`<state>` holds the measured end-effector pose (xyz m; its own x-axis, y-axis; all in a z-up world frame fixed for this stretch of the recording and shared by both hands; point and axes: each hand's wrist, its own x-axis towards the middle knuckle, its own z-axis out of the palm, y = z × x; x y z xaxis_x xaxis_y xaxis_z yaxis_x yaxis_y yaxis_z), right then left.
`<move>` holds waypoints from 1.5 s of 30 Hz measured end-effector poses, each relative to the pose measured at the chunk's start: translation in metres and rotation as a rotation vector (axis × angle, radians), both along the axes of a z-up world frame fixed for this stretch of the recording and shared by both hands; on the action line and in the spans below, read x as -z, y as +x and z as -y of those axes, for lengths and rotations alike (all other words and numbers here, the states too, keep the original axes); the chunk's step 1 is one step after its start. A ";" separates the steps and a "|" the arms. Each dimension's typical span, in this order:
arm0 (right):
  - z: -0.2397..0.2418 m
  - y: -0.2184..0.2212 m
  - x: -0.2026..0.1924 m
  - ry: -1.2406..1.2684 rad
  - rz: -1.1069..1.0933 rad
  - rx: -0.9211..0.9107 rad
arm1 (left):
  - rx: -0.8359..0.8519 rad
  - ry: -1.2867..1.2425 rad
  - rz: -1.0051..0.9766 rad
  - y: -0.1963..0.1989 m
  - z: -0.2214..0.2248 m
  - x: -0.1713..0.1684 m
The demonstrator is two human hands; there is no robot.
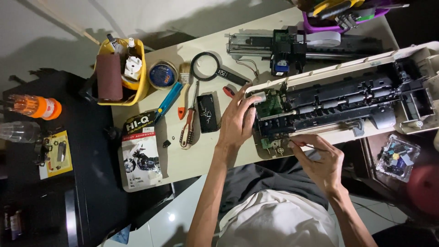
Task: Disassembling a printer frame by removing screws with a screwdriver and detaching internal components by hand.
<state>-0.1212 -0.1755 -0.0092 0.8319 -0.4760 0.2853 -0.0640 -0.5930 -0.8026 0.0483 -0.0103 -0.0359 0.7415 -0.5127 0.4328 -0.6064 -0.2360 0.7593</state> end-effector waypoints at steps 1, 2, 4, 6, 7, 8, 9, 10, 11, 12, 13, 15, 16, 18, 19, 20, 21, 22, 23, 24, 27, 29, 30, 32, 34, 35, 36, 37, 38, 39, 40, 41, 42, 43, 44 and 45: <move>-0.001 0.002 -0.002 0.000 -0.003 -0.004 | -0.004 0.000 -0.003 0.000 0.001 0.002; -0.002 0.004 -0.004 -0.011 0.029 -0.014 | -0.010 -0.003 0.001 0.000 0.001 0.004; -0.005 0.008 -0.009 -0.022 0.059 -0.027 | -0.021 -0.006 0.002 0.000 0.001 0.006; -0.010 0.012 -0.016 -0.081 0.107 -0.049 | -0.017 -0.013 0.021 0.001 0.001 0.006; -0.009 0.011 -0.011 -0.081 0.107 -0.051 | -0.019 -0.014 0.020 0.001 0.001 0.004; -0.008 0.010 -0.007 -0.083 0.116 -0.040 | -0.020 -0.017 0.026 0.001 0.001 0.002; -0.008 0.009 -0.003 -0.084 0.125 -0.030 | -0.020 -0.020 0.031 0.001 0.001 0.001; -0.008 0.009 -0.002 -0.085 0.124 -0.031 | -0.022 -0.020 0.030 0.000 0.001 0.001; -0.008 0.010 -0.001 -0.031 0.129 -0.031 | -0.023 -0.024 0.028 0.000 0.001 0.001; -0.007 0.010 0.000 0.023 0.134 -0.031 | -0.025 -0.029 0.025 -0.001 0.002 0.000; -0.007 0.011 0.001 0.022 0.134 -0.031 | -0.025 -0.029 0.025 0.000 0.001 0.003; -0.006 0.012 0.005 -0.010 0.135 -0.033 | -0.035 -0.015 0.040 0.001 0.001 0.007; -0.006 0.012 0.006 -0.011 0.136 -0.033 | -0.035 -0.015 0.040 0.001 0.002 0.008; -0.007 0.012 0.007 0.019 0.159 -0.031 | -0.044 -0.024 0.049 0.001 0.002 0.009; -0.008 0.013 0.004 0.019 0.160 -0.031 | -0.044 -0.024 0.050 0.002 0.002 0.010; -0.009 0.014 0.000 0.008 0.166 -0.040 | -0.040 -0.026 0.054 0.002 0.002 0.010; -0.011 0.015 -0.004 -0.003 0.171 -0.050 | -0.036 -0.028 0.058 0.003 0.002 0.011; -0.011 0.015 -0.003 -0.003 0.171 -0.050 | -0.036 -0.029 0.058 0.003 0.001 0.010; -0.010 0.015 -0.002 -0.005 0.185 -0.056 | -0.026 -0.038 0.052 0.003 0.001 0.009; -0.010 0.015 -0.001 -0.007 0.199 -0.062 | -0.016 -0.048 0.046 0.003 0.002 0.009; -0.009 0.015 0.004 -0.026 0.210 -0.061 | -0.023 -0.043 0.051 0.004 0.002 0.011; -0.008 0.014 0.007 -0.053 0.218 -0.071 | -0.025 -0.037 0.061 0.003 0.002 0.011; -0.008 0.014 0.008 -0.080 0.226 -0.081 | -0.028 -0.030 0.070 0.003 0.002 0.011; -0.010 0.014 0.008 -0.067 0.214 -0.087 | -0.032 -0.028 0.070 0.002 0.002 0.011; -0.012 0.015 0.004 -0.054 0.202 -0.094 | -0.039 -0.025 0.068 0.002 0.002 0.009; -0.013 0.016 0.000 -0.069 0.195 -0.100 | -0.034 -0.030 0.065 0.002 0.001 0.007; -0.014 0.017 -0.004 -0.085 0.187 -0.107 | -0.029 -0.034 0.063 0.001 0.001 0.006; -0.014 0.016 -0.004 -0.085 0.186 -0.108 | -0.030 -0.034 0.062 0.001 0.001 0.006; -0.013 0.015 -0.004 -0.081 0.193 -0.102 | -0.035 -0.034 0.061 0.002 0.002 0.006; -0.012 0.013 -0.004 -0.079 0.200 -0.095 | -0.038 -0.037 0.060 0.002 0.003 0.006; -0.011 0.014 -0.004 -0.080 0.199 -0.094 | -0.037 -0.038 0.059 0.002 0.003 0.005; -0.010 0.014 -0.004 -0.058 0.210 -0.098 | -0.039 -0.040 0.057 0.001 0.003 0.005; -0.010 0.014 -0.004 -0.035 0.220 -0.102 | -0.041 -0.041 0.054 0.001 0.003 0.005; -0.010 0.014 -0.004 -0.036 0.220 -0.101 | -0.040 -0.042 0.054 0.001 0.003 0.005; -0.009 0.014 -0.003 -0.031 0.225 -0.101 | -0.040 -0.039 0.054 0.001 0.003 0.005; -0.009 0.014 -0.003 -0.026 0.230 -0.102 | -0.040 -0.036 0.055 0.001 0.003 0.006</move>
